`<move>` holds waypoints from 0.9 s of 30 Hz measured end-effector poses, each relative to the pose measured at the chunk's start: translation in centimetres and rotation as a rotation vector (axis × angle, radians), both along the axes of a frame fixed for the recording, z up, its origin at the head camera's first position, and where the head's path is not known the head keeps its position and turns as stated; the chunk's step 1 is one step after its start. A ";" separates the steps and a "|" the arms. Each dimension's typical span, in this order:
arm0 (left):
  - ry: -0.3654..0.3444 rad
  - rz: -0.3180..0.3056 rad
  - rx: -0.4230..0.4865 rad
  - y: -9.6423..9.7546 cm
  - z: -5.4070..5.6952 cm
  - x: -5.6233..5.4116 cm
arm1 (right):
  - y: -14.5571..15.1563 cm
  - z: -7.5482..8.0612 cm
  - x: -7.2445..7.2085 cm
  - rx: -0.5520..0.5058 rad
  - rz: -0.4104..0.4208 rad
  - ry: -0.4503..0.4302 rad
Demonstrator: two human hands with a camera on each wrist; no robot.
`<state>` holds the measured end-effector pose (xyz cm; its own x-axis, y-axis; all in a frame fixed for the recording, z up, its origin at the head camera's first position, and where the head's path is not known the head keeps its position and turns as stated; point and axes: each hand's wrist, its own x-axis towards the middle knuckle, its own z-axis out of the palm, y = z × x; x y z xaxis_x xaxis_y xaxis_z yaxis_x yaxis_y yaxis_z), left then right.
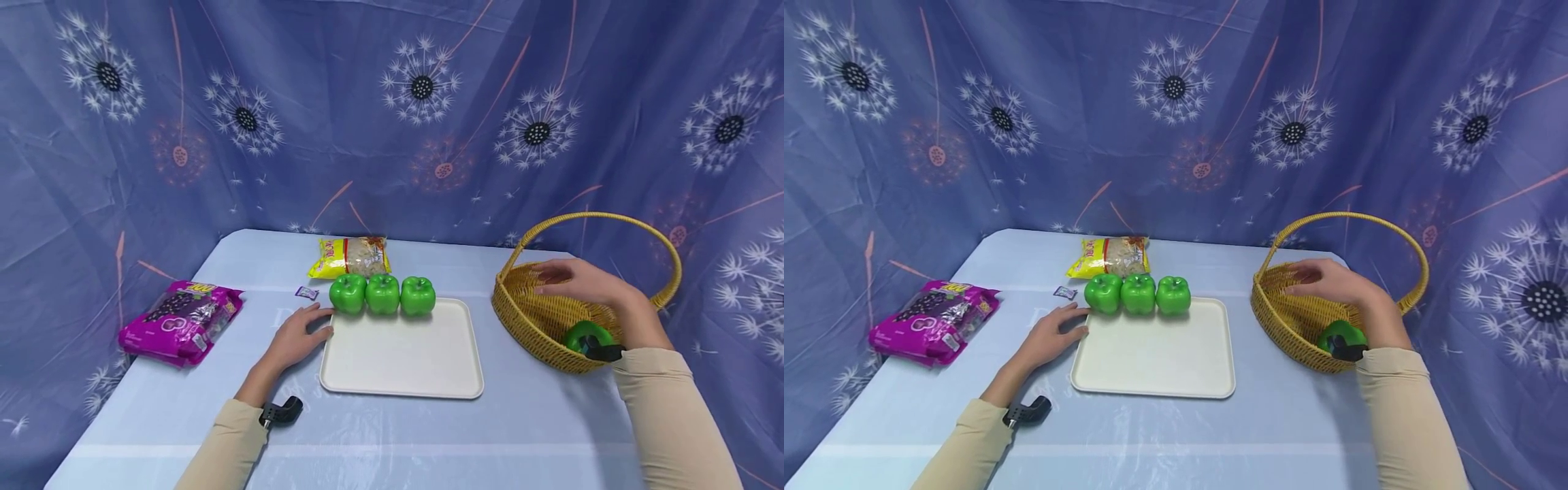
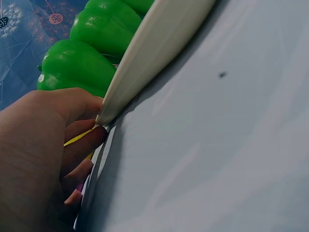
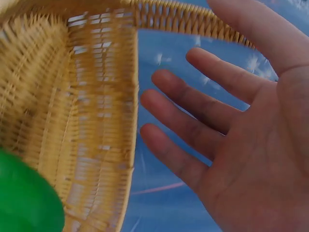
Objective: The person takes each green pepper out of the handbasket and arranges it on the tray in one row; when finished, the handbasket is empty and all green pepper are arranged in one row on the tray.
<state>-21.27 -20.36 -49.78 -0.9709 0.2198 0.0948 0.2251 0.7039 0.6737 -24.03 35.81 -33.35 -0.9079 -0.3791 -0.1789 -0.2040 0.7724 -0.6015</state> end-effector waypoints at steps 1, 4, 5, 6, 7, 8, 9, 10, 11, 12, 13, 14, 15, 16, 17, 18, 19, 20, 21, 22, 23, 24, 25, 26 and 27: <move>-0.002 -0.002 0.000 0.0 0.0 0.0 | 0.5 -0.1 0.1 0.001 -0.008 -0.009; 0.000 -0.001 0.000 0.0 -0.1 0.0 | 1.6 -0.5 0.2 0.018 -0.015 -0.025; 0.003 -0.002 0.002 0.0 -0.1 0.0 | 2.0 -0.6 0.2 0.024 -0.016 -0.032; 0.006 -0.002 0.001 0.0 -0.1 -0.1 | 2.3 -0.6 0.3 0.033 -0.014 -0.041; 0.009 -0.001 0.000 0.0 -0.1 -0.1 | 2.5 -0.6 0.3 0.044 -0.015 -0.050; 0.009 0.000 -0.001 0.0 -0.1 -0.1 | 2.8 -0.7 0.3 0.054 -0.013 -0.060; 0.008 0.000 -0.002 0.0 0.0 -0.1 | 3.0 -0.7 0.4 0.064 -0.012 -0.070; 0.007 -0.001 -0.003 0.0 0.0 -0.2 | 3.3 -0.7 0.3 0.073 -0.010 -0.082; 0.005 -0.001 -0.004 0.0 0.0 -0.2 | 3.4 -0.7 0.3 0.081 -0.003 -0.090; 0.003 -0.001 -0.006 -0.1 0.0 -0.2 | 3.6 -0.7 0.3 0.089 0.003 -0.097; 0.003 -0.002 -0.005 -0.1 0.1 -0.2 | 3.8 -0.7 0.3 0.093 0.007 -0.101; 0.004 -0.003 -0.007 -0.1 0.1 -0.2 | 3.9 -0.7 0.3 0.093 0.010 -0.108; 0.007 -0.003 -0.008 -0.2 0.1 -0.2 | 4.0 -0.7 0.3 0.093 0.013 -0.113; 0.010 -0.002 -0.009 -0.2 0.1 -0.2 | 4.1 -0.8 0.2 0.092 0.017 -0.115; 0.012 -0.001 -0.010 -0.2 0.1 -0.2 | 4.3 -0.9 0.2 0.094 0.020 -0.118; 0.013 0.000 -0.010 -0.3 0.1 -0.2 | 4.3 -1.0 0.2 0.099 0.016 -0.120; 0.011 0.000 -0.010 -0.3 0.1 -0.2 | 4.5 -1.1 0.3 0.108 0.012 -0.122; 0.009 0.000 -0.011 -0.3 0.1 -0.2 | 4.6 -1.3 0.3 0.120 0.006 -0.124; 0.004 -0.002 -0.012 -0.3 0.1 -0.2 | 4.7 -1.6 0.2 0.134 0.001 -0.123; -0.001 -0.002 -0.011 -0.3 0.1 -0.2 | 4.8 -1.8 0.2 0.148 -0.003 -0.127; -0.005 -0.003 -0.009 -0.2 0.1 -0.2 | 4.9 -2.1 0.2 0.166 -0.013 -0.132; -0.008 -0.003 -0.007 -0.2 0.1 -0.2 | 5.0 -2.3 0.2 0.179 -0.023 -0.139; -0.009 -0.004 -0.006 -0.2 0.0 -0.1 | 5.2 -2.6 0.1 0.189 -0.030 -0.148; -0.008 -0.004 -0.005 -0.1 0.0 -0.1 | 5.3 -2.8 0.1 0.197 -0.038 -0.159; -0.007 -0.004 -0.003 -0.1 0.0 -0.1 | 5.4 -3.0 0.2 0.197 -0.044 -0.172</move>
